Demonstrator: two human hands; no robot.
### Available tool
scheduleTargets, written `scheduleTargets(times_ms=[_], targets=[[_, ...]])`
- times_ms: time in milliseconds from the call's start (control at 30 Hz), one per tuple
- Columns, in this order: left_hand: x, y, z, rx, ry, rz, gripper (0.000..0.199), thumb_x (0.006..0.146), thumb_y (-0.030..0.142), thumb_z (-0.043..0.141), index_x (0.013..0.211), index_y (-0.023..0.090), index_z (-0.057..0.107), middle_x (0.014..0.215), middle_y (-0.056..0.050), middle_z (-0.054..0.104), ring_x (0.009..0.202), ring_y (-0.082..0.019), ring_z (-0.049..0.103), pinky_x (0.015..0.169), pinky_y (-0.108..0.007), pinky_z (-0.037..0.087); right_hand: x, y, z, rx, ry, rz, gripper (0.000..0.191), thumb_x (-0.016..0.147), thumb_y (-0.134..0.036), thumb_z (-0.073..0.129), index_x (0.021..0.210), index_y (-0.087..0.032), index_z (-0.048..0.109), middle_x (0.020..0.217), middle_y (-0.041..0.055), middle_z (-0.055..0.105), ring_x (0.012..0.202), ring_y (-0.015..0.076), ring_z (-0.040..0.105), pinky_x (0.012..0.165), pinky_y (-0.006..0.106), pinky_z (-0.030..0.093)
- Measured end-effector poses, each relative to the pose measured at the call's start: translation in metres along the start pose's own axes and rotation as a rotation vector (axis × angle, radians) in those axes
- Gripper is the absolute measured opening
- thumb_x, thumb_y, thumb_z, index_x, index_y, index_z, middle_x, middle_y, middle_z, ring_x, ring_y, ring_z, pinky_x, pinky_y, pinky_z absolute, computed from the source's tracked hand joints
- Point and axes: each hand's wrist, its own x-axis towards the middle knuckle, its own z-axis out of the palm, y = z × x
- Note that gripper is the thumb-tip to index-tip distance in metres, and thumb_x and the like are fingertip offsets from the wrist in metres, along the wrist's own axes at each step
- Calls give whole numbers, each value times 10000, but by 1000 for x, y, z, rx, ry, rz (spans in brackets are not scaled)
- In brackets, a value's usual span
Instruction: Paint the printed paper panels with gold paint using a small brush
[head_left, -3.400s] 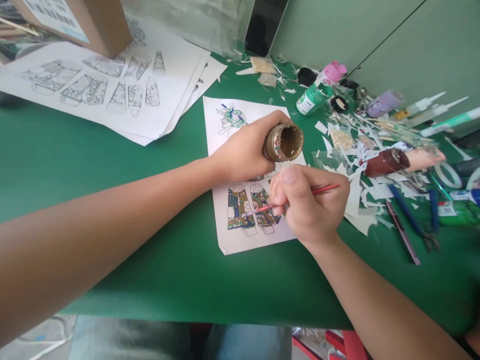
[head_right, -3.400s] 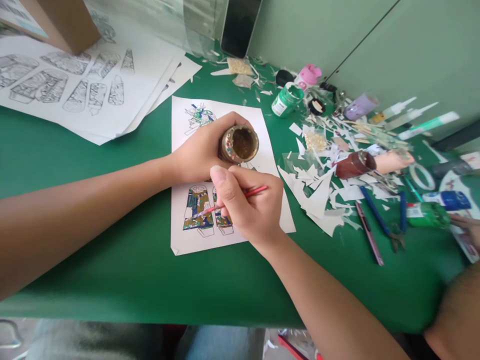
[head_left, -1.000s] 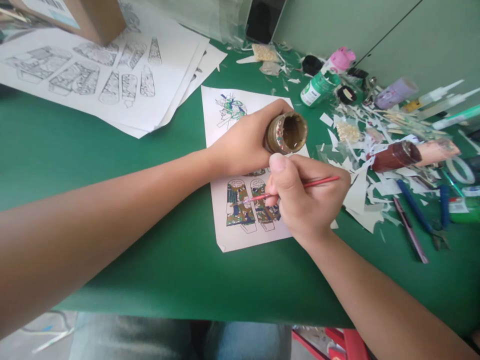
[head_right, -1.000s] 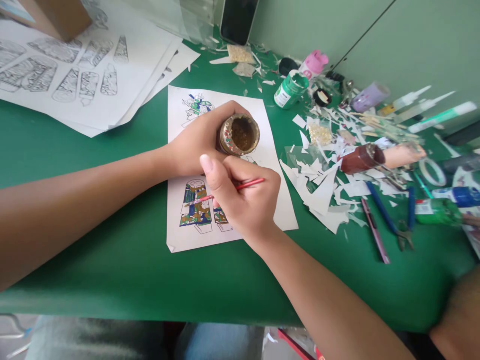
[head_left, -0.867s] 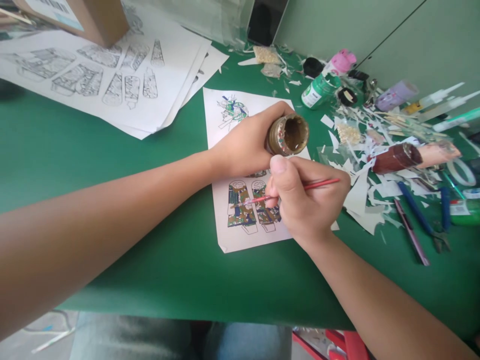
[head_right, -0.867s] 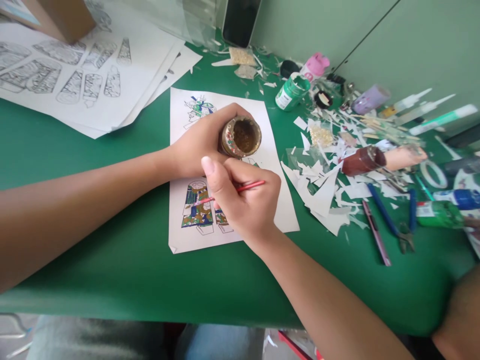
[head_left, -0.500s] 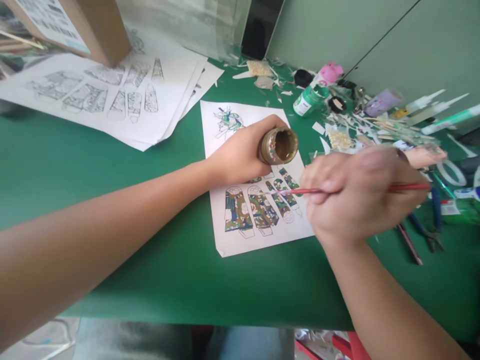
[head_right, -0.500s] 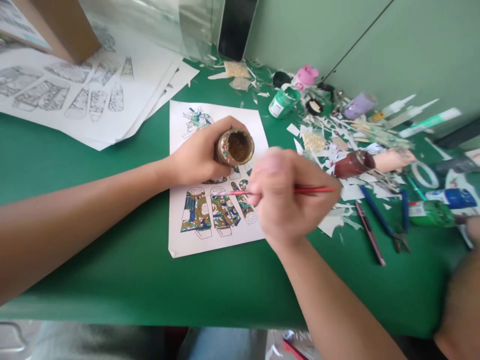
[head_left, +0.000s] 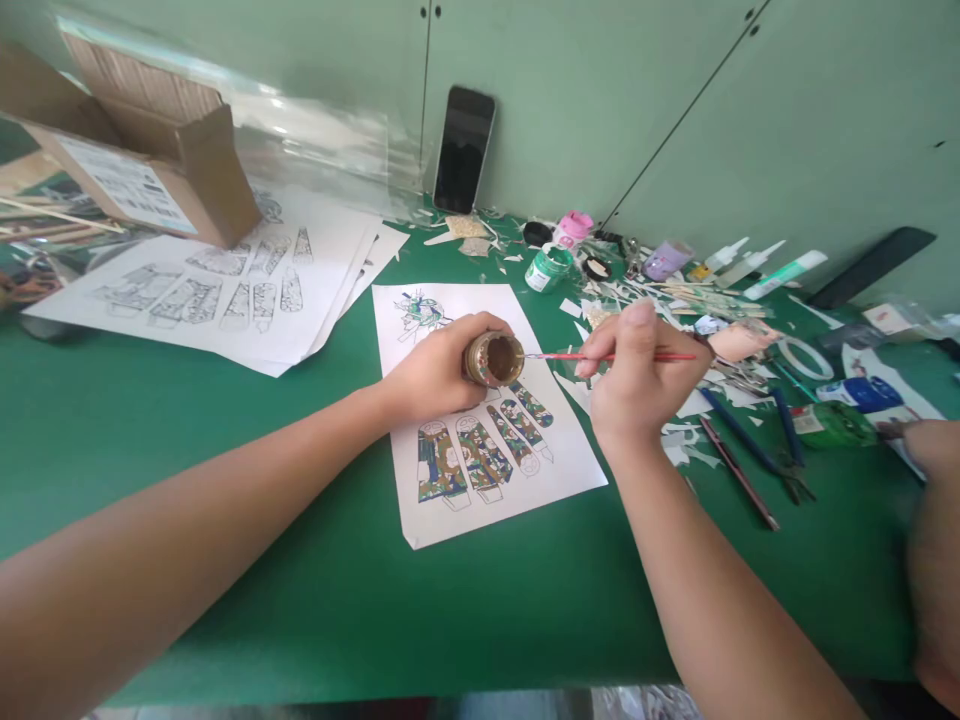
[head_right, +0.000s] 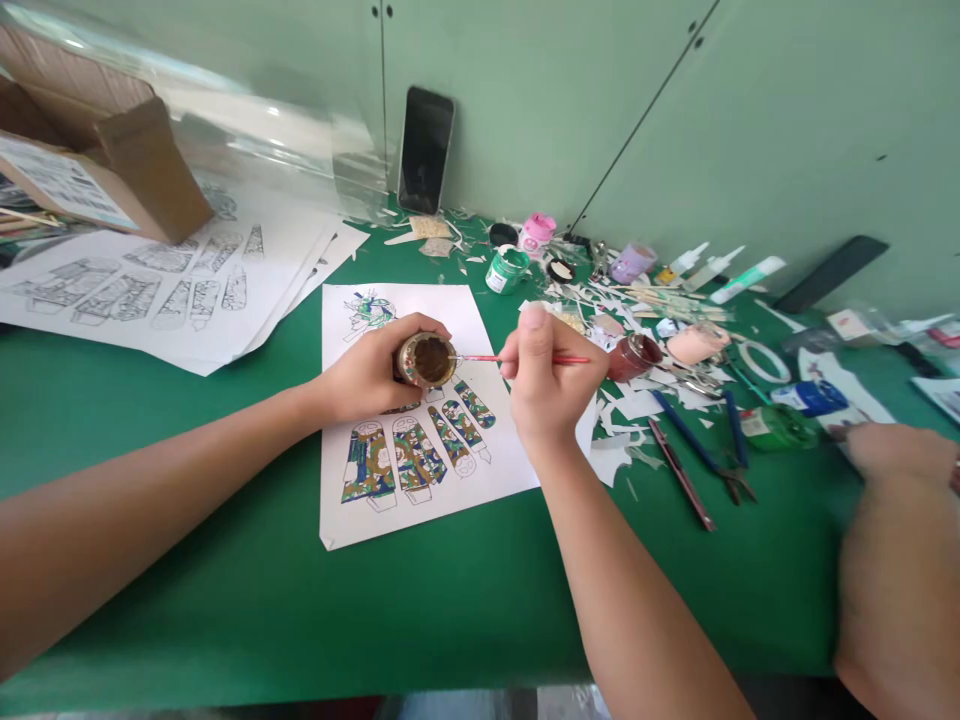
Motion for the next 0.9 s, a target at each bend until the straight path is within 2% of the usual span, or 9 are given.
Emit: scheduleTargets(times_ms=[100,167,300,433,567,733,900], targets=[[0,0,0,1,0,-11,537,601,128,598,1129,215,553,1148,-38,638,1055,-228,618,918,-364,505,2,2,-2,-51,-36,-3,500,902,-475,598,483,-205,556,388,-51,465,378,77,458,439,263,364],[0,0,0,3,0,-9,531,606,133,600,1128,218,553,1148,-38,638,1055,-229,617,921,-367,505,3,3,-2,-66,-15,1,493,904,-459,598,481,-210,553,383,-54,460,364,77,458,426,264,362],[0,0,0,5,-3,-14,529,608,126,606,1125,226,548,1152,-39,637,1057,-236,615,922,-382,504,6,5,-3,-35,41,6,458,875,-428,645,476,-221,554,369,-63,450,332,82,457,383,270,335],[0,-1,0,6,-4,-20,536,608,117,610,1129,226,545,1157,-37,632,1056,-232,613,918,-376,501,7,5,-4,47,38,25,460,885,-426,625,481,-218,551,387,-60,474,327,85,454,369,275,323],[0,-2,0,6,-3,-17,532,623,116,607,1140,219,534,1152,-38,629,1032,-216,618,897,-357,502,2,1,-2,123,-13,28,458,905,-433,597,506,-210,573,400,-54,484,337,83,471,361,263,323],[0,0,1,-9,14,-14,516,647,140,640,1139,213,504,1141,-39,635,993,-199,626,876,-339,498,-8,-8,5,51,-84,29,450,926,-427,578,542,-195,609,451,-39,534,384,65,511,358,220,348],[0,1,2,19,8,-57,492,643,172,654,1098,217,474,1105,-41,648,948,-199,637,815,-331,490,-12,-12,7,70,-157,34,462,932,-437,571,537,-198,602,452,-34,523,408,71,502,383,232,360]])
